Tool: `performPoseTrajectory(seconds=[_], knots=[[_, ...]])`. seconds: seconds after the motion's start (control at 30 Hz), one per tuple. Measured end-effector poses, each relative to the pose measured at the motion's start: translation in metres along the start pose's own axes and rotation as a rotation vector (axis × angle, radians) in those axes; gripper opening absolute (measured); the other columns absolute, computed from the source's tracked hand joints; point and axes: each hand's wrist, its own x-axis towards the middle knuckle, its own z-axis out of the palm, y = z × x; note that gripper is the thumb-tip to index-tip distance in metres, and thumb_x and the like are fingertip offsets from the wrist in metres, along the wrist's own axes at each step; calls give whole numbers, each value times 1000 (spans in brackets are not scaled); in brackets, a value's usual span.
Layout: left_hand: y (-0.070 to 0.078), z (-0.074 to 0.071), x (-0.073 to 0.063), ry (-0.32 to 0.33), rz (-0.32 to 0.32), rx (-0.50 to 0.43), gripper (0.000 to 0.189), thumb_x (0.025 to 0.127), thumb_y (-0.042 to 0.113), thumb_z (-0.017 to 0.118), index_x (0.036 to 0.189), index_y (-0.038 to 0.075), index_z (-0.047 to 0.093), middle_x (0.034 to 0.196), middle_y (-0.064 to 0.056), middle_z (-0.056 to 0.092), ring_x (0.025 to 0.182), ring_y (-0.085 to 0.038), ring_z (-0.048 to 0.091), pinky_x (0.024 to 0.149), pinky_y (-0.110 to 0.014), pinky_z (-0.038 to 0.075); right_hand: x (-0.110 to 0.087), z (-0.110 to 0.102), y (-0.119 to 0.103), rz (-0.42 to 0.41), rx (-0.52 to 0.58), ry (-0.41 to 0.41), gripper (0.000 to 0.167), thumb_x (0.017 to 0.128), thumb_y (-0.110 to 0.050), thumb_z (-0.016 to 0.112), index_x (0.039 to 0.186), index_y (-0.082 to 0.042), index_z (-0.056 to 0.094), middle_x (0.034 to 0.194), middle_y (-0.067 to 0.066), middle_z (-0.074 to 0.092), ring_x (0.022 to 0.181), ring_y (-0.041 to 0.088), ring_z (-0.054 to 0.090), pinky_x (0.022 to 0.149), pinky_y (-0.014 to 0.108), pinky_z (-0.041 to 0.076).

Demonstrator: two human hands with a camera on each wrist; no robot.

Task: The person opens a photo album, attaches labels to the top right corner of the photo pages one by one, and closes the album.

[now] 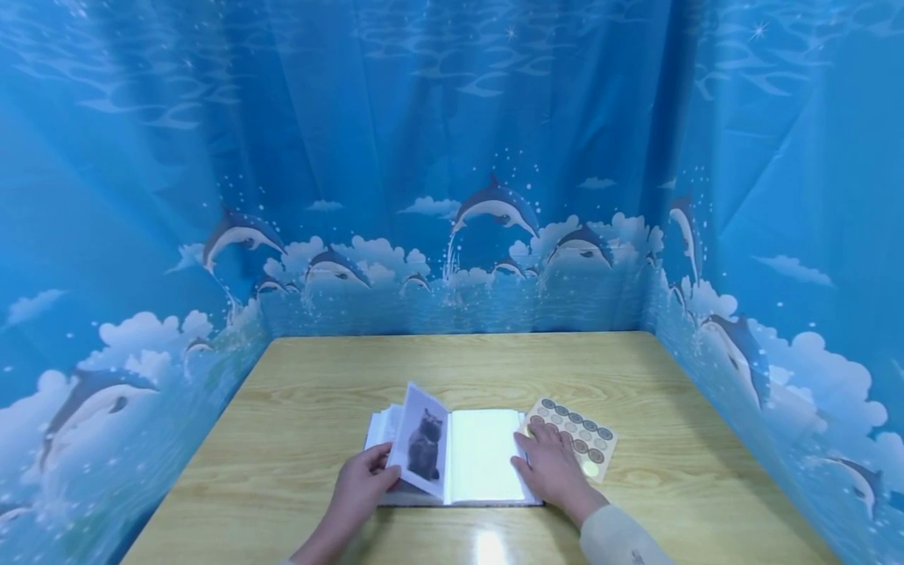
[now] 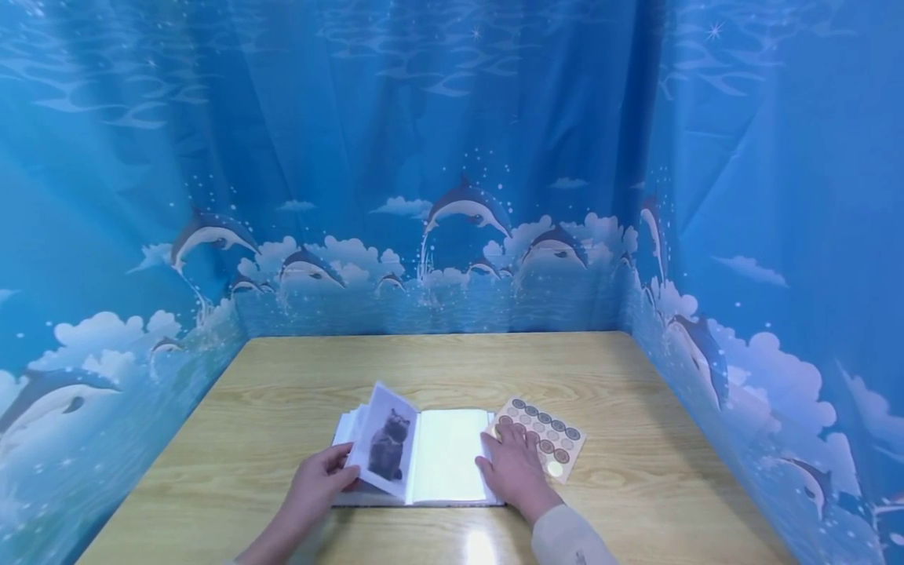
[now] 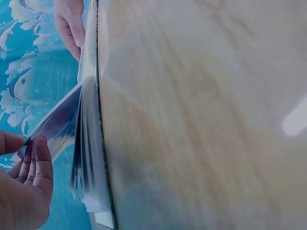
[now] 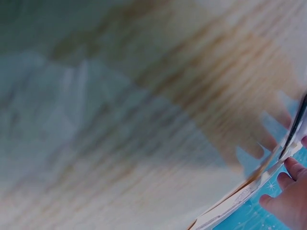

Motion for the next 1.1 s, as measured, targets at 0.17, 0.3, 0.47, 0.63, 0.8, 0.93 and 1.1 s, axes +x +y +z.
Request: performPoseTrajectory(seconds=[0.17, 0.3, 0.47, 0.63, 0.8, 0.93, 1.1], knots=[[-8, -8, -3, 17, -35, 0, 52, 79, -6, 66, 126, -23, 51, 82, -10, 66, 69, -19, 67, 63, -28, 59, 0, 0, 0, 3, -1, -5, 49, 98, -36, 57, 137, -6, 57, 146, 24, 43, 138, 46, 33, 112, 68, 19], [-16, -11, -4, 35, -67, 1, 52, 79, -7, 66, 126, -23, 50, 83, -10, 66, 67, -19, 67, 62, -29, 60, 1, 0, 1, 5, -3, -12, 50, 99, -37, 57, 138, -6, 57, 147, 24, 43, 138, 46, 33, 112, 68, 19], [-23, -14, -5, 31, -78, 40, 48, 79, -9, 65, 123, -24, 51, 78, -10, 67, 61, -18, 64, 56, -27, 56, 1, 0, 2, 10, -7, -19, 50, 99, -38, 56, 138, -6, 57, 147, 24, 43, 138, 46, 33, 112, 68, 20], [-27, -17, -7, 22, -98, 72, 44, 79, -8, 63, 119, -24, 54, 67, -7, 64, 57, -18, 61, 52, -27, 51, 1, 1, 2, 7, -1, -18, 50, 99, -38, 57, 138, -6, 57, 147, 24, 43, 138, 46, 33, 112, 68, 19], [-29, -19, -9, 38, -129, 83, 41, 79, -5, 64, 116, -22, 57, 66, -6, 64, 57, -17, 61, 51, -29, 52, 0, 1, 1, 5, 9, -14, 50, 99, -37, 57, 138, -6, 57, 147, 24, 43, 138, 46, 33, 112, 68, 19], [-28, -19, -9, 65, -137, 119, 40, 82, 1, 68, 116, -19, 60, 70, -4, 64, 59, -16, 61, 53, -28, 52, 1, 1, 1, 6, 13, -9, 50, 98, -37, 58, 138, -6, 57, 146, 24, 43, 138, 46, 33, 112, 68, 19], [-22, -20, -6, 97, -94, 183, 44, 82, 8, 73, 118, -14, 62, 81, -4, 63, 65, -14, 58, 55, -25, 50, 1, 1, 1, 3, 12, 2, 50, 98, -36, 59, 137, -5, 57, 146, 24, 44, 138, 46, 34, 112, 68, 20]])
